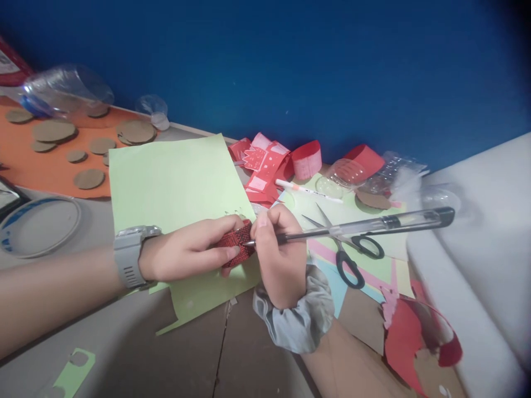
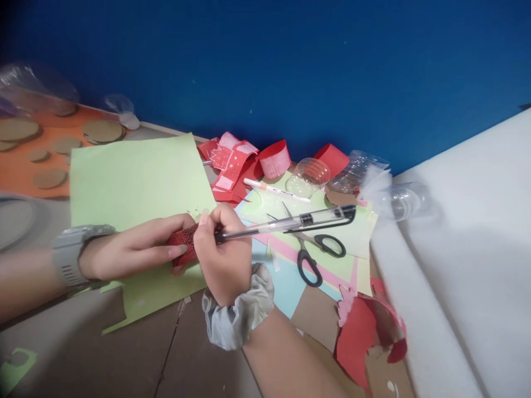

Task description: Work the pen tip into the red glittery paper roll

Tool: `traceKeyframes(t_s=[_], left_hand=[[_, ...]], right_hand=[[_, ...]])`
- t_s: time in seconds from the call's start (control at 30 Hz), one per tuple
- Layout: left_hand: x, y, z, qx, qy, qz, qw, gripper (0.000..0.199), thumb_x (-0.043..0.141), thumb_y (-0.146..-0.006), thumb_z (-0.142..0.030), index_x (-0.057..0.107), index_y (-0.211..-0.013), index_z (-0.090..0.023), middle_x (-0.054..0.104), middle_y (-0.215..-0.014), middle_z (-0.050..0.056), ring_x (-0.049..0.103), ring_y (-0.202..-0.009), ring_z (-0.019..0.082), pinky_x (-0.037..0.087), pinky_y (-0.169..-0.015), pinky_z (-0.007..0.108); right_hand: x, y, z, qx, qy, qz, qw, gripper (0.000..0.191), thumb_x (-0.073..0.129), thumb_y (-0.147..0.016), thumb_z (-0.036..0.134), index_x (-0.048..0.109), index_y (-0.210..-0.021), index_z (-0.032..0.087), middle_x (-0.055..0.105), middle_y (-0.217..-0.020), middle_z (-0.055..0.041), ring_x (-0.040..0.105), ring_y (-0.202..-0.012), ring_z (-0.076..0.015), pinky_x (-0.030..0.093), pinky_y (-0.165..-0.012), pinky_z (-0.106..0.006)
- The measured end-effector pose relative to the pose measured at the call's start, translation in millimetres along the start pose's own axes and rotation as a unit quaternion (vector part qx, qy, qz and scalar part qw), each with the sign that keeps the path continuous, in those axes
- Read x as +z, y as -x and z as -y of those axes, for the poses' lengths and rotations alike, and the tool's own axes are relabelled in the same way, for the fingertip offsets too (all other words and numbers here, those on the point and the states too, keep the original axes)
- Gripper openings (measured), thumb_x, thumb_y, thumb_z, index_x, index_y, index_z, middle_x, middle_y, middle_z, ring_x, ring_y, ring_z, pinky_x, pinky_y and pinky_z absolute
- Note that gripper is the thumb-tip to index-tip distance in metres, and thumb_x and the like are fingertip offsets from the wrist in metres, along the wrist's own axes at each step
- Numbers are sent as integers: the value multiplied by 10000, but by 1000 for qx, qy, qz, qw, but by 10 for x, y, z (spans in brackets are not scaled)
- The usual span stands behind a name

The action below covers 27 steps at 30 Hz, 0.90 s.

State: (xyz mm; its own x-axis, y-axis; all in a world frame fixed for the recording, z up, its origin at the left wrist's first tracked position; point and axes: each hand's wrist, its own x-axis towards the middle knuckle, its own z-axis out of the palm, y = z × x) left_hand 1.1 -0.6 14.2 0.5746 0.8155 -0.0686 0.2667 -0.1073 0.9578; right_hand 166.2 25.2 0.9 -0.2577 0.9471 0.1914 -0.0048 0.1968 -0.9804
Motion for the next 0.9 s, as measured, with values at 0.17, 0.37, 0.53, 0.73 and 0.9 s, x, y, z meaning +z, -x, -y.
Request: traceKeyframes(t_s=[0.17,0.37,0.53,0.73,0.9], left_hand=[[4,-4,-5,1,10,3,1000,82,398,-963,-191,459,-915,-166,579,-786,-5,563,-710,144,467,-690,249],[14,-4,-17,-5,-3,-2,1000,81,413,-959,-210,456,-903,-169,578,-794,-2,554,-714,144,465,-689,248],[19,-7,-16,-17,-9,-13,1000,86,453,-943,-249,459,-903,-173,583,-768,-10,542,-673,137,452,-641,234],[16,-18,-31,-29,-25,-2,999,73,464,-927,-244,453,-901,-177,583,-768,-13,545,-667,139,446,-626,234],[18,-21,-34,-32,-36,-9,999,75,463,-926,-240,448,-889,-177,584,-761,-13,547,-663,138,443,-628,233]], right_hand=[[3,-5,5,-3,3,6,1000,312,451,-914,190,322,-631,219,293,-581,66,316,-535,-89,304,-508,-232],[1,-9,-6,6,-7,-1,1000,318,469,-918,215,337,-629,215,312,-578,63,319,-533,-88,304,-504,-235],[-9,2,4,25,-19,-15,999,305,444,-915,203,360,-622,213,347,-568,58,321,-498,-82,284,-474,-239],[-14,-7,7,-1,5,-11,1000,307,439,-901,170,365,-606,207,349,-570,56,332,-521,-84,307,-502,-237],[-13,-22,5,6,-1,-1,1000,303,443,-886,154,331,-611,215,311,-561,63,321,-522,-84,300,-497,-230]])
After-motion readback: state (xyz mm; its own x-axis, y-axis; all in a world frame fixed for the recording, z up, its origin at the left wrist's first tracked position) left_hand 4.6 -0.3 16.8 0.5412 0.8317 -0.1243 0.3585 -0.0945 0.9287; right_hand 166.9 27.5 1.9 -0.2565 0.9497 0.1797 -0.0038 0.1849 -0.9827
